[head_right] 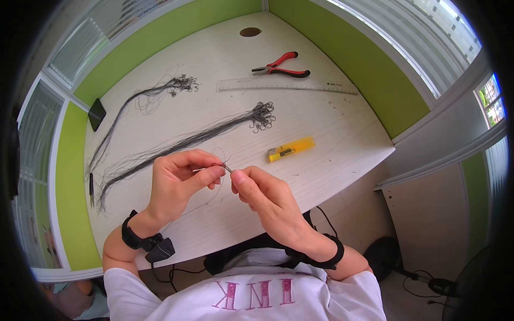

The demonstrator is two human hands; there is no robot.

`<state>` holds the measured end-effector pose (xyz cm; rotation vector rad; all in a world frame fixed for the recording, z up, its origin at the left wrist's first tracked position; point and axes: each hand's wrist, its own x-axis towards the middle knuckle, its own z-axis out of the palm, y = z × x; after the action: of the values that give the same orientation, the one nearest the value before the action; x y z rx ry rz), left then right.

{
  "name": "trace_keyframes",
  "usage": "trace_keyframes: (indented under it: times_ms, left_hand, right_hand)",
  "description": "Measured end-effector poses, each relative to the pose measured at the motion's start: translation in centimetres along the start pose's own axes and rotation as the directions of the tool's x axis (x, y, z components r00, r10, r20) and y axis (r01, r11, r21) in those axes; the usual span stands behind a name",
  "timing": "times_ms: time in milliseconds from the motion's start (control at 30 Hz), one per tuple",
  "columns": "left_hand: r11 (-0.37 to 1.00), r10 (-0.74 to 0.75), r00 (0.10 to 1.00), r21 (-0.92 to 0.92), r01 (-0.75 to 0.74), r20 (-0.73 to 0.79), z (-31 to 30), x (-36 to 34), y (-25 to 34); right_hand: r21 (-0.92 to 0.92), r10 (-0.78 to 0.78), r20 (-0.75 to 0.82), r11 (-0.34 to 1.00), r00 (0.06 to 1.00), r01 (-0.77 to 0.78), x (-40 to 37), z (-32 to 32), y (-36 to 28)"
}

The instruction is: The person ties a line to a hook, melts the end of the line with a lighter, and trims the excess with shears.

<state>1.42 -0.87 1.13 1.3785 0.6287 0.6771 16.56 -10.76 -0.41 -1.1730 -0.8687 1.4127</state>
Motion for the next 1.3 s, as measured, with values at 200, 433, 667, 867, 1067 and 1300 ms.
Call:
trace_keyframes:
  times_ms: [200,433,667,867,1067,1300]
  left_hand:
    - [1.000,-0.005,1.000,0.016,0.005,0.011,-0.12,-0.05,0.03]
    - [1.000,0.021,0.999,0.020,-0.022,0.030,-0.11,-0.10,-0.03]
    - [0.991,0.131,0.989,0.033,-0.133,0.062,-0.25,0.02,-0.60]
    - [0.992,0.124,0.990,0.013,-0.125,0.067,-0.30,0.07,-0.42]
    - [0.993,0.105,0.992,0.043,-0.108,0.072,-0.39,0.15,-0.30]
    - [0.989,0.143,0.986,-0.039,-0.140,0.088,-0.09,0.24,-0.33]
  right_hand:
    - [-0.025,-0.003,-0.015,1.000,1.000,0.003,0.12,0.19,-0.09]
    - [0.033,0.049,-0.014,0.998,0.999,-0.049,0.13,0.30,-0.40]
    - [0.112,0.112,0.001,0.987,0.994,-0.111,-0.01,0.34,-0.81]
    - [0.197,0.141,0.015,0.970,0.990,-0.141,-0.13,0.36,-0.79]
    - [0.216,0.137,0.034,0.966,0.990,-0.141,-0.30,0.35,-0.72]
    - [0.224,0.150,0.060,0.962,0.987,-0.159,-0.40,0.34,-0.84]
